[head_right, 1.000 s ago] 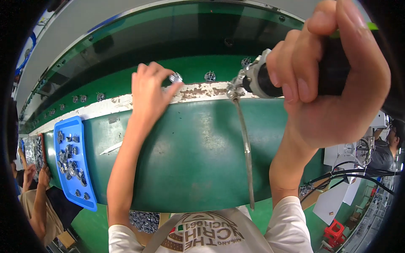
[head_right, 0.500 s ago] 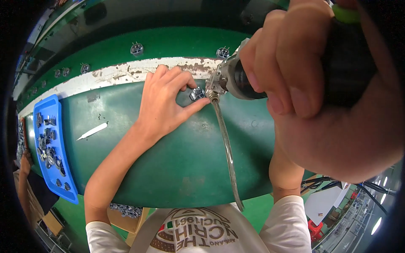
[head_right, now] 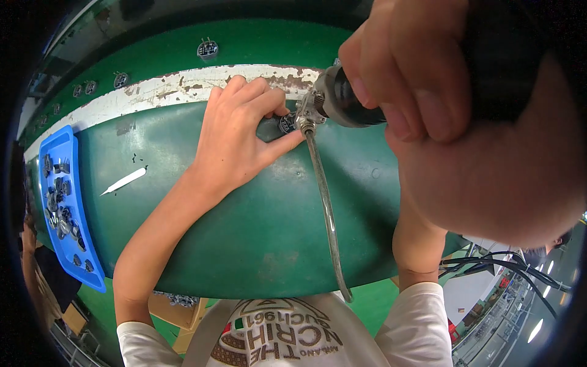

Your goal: The person fastens components onto circular circuit boards using an electric screwdriver.

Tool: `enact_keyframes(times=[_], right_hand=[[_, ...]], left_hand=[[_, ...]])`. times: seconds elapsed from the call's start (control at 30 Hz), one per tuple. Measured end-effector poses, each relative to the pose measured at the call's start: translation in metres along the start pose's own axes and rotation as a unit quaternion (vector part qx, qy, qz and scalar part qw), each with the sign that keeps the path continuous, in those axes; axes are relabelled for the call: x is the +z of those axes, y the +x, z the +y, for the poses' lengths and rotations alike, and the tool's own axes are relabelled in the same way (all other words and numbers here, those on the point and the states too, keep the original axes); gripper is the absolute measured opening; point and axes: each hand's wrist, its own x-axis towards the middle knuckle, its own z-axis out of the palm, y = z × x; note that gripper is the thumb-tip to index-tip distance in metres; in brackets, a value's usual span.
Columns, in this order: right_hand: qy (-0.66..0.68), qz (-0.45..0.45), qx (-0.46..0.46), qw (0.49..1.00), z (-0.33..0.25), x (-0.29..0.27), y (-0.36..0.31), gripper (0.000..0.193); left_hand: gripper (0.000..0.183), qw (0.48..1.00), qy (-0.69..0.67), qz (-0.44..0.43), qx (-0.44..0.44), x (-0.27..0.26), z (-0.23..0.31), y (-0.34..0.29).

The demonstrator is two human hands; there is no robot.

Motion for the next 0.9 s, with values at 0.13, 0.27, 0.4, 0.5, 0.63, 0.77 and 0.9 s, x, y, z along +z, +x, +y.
enact_keyframes(times=[0.13,0.27,0.4,0.5,0.63,0.77,0.9], right_hand=[[0.01,-0.008,-0.005,1.0,-0.001,-0.007,-0.004,0.028],[0.016,-0.018,-0.011,1.0,0.01,0.002,0.003,0.027],[0.028,-0.033,-0.02,0.999,0.017,-0.008,0.01,0.027],[0.032,-0.043,-0.028,0.998,0.021,-0.021,0.019,0.026],[0.036,-0.056,-0.04,0.997,0.02,-0.027,0.024,0.026],[-0.009,0.064,-0.091,0.994,-0.012,-0.019,0.01,0.018],[-0.011,0.021,-0.044,0.999,-0.033,-0.028,0.005,0.021]], left_hand=[[0.03,1.0,0.005,-0.008,-0.005,0.0,0.0,0.0],[0.03,1.0,0.0,-0.002,-0.007,0.001,0.001,0.0],[0.029,1.0,0.007,0.002,-0.008,0.0,0.002,0.0],[0.028,1.0,0.012,0.002,-0.009,0.0,0.002,0.001],[0.027,1.0,-0.008,0.001,-0.009,0.002,0.002,0.003],[0.031,1.0,0.015,0.001,0.007,-0.001,0.0,0.001],[0.037,1.0,-0.013,0.012,0.003,-0.002,0.005,0.004]])
